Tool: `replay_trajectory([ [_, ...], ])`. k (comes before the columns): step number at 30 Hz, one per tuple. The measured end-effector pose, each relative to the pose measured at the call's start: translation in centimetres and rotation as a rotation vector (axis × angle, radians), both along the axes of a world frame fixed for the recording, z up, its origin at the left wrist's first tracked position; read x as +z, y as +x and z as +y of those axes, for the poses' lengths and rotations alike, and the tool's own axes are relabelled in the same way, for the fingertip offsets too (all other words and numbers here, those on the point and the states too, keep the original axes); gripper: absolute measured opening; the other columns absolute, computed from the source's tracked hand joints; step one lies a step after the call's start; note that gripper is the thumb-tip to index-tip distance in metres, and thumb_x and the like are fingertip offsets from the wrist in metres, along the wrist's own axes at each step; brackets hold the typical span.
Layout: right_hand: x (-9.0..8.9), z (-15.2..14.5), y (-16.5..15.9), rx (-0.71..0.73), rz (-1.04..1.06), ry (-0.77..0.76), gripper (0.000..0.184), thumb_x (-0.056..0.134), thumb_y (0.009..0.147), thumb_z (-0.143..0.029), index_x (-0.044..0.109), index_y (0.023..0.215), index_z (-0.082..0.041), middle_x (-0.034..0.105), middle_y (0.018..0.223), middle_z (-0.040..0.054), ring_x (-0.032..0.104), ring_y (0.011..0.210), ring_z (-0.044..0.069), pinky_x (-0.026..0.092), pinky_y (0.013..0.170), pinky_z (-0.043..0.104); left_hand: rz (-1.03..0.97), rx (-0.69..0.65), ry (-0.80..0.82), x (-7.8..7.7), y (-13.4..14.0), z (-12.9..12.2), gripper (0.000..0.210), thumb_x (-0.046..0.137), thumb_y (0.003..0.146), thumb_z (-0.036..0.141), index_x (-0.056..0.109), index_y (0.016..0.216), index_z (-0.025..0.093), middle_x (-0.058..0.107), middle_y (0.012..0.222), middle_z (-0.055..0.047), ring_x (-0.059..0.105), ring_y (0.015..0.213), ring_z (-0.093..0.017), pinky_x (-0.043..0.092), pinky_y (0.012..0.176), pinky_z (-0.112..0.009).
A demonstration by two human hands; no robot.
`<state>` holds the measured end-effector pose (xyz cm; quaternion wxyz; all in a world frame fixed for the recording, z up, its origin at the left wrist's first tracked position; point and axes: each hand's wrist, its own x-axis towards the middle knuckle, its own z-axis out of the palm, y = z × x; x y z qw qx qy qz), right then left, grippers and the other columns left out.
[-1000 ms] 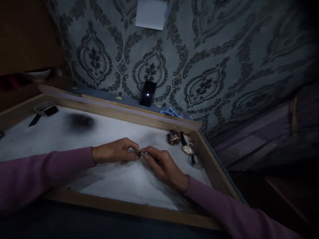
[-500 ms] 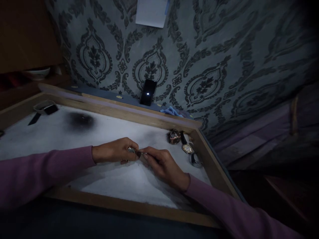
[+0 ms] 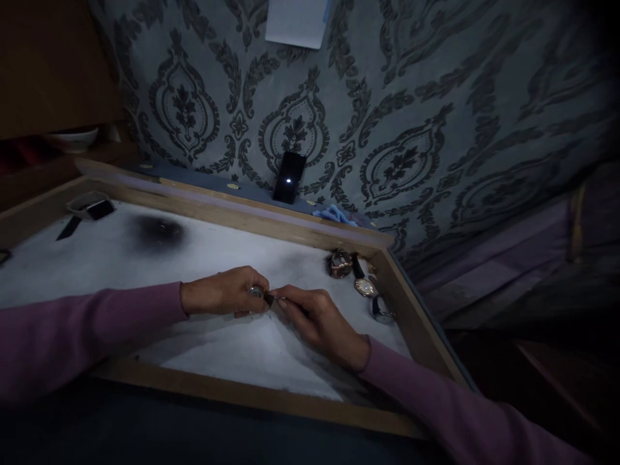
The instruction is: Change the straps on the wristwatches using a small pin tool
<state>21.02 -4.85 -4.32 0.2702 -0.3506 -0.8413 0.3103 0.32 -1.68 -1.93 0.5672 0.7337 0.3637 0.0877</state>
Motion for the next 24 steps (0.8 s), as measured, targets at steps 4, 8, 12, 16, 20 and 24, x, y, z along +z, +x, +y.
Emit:
replay_trajectory([
  [4,0.05,0.01,-0.04,0.010,-0.008,-0.007,0.024,0.043,0.096,-0.017,0.067,0.100,-0.014,0.065,0.073,0.0026,0.055,0.060,0.011,0.042,0.057,0.024,-0.011,0.000,-0.014,-0.15,-0.04,-0.01,0.018,0.055,0.076,0.033,0.058,0.076,0.015,0.046,0.051,0.006,0.040,0.048,-0.010,0.029,0.047,-0.022],
  [8,0.12,-0.04,-0.05,0.009,-0.035,0.007,0.023,0.043,0.095,-0.016,0.066,0.097,-0.014,0.062,0.070,0.0014,0.053,0.059,0.011,0.040,0.056,0.024,0.014,0.003,0.016,-0.45,-0.01,0.05,0.016,0.054,0.075,0.031,0.057,0.074,0.016,0.046,0.052,0.005,0.041,0.048,-0.010,0.029,0.047,-0.022],
  [12,0.32,-0.11,-0.09,0.017,-0.049,0.002,0.022,0.043,0.095,-0.014,0.065,0.096,-0.013,0.057,0.065,-0.0009,0.048,0.056,0.010,0.038,0.055,0.023,0.081,0.009,0.071,-0.28,0.09,-0.05,0.015,0.053,0.075,0.029,0.058,0.075,0.016,0.048,0.053,0.005,0.043,0.049,-0.010,0.031,0.048,-0.022],
  [16,0.21,-0.07,-0.09,0.023,-0.047,0.008,0.022,0.043,0.095,-0.014,0.065,0.095,-0.014,0.059,0.067,-0.0002,0.050,0.056,0.010,0.037,0.055,0.022,0.103,0.012,0.090,0.04,0.19,-0.24,0.013,0.052,0.076,0.027,0.059,0.075,0.015,0.048,0.054,0.005,0.043,0.049,-0.010,0.031,0.046,-0.021],
  [20,-0.22,0.03,-0.01,0.038,-0.048,0.055,0.022,0.043,0.096,-0.016,0.065,0.095,-0.015,0.062,0.069,0.0006,0.051,0.056,0.010,0.038,0.054,0.022,0.126,0.021,0.119,0.12,0.29,-0.36,0.010,0.052,0.075,0.023,0.056,0.071,0.016,0.047,0.054,0.005,0.043,0.049,-0.009,0.030,0.046,-0.020],
  [24,-0.35,-0.04,0.00,0.037,-0.072,0.090,0.022,0.043,0.097,-0.017,0.064,0.090,-0.015,0.062,0.069,0.0014,0.052,0.056,0.010,0.038,0.054,0.023,0.134,0.019,0.131,0.04,0.36,-0.37,0.009,0.052,0.075,0.022,0.055,0.069,0.016,0.046,0.054,0.005,0.042,0.050,-0.009,0.030,0.047,-0.021],
])
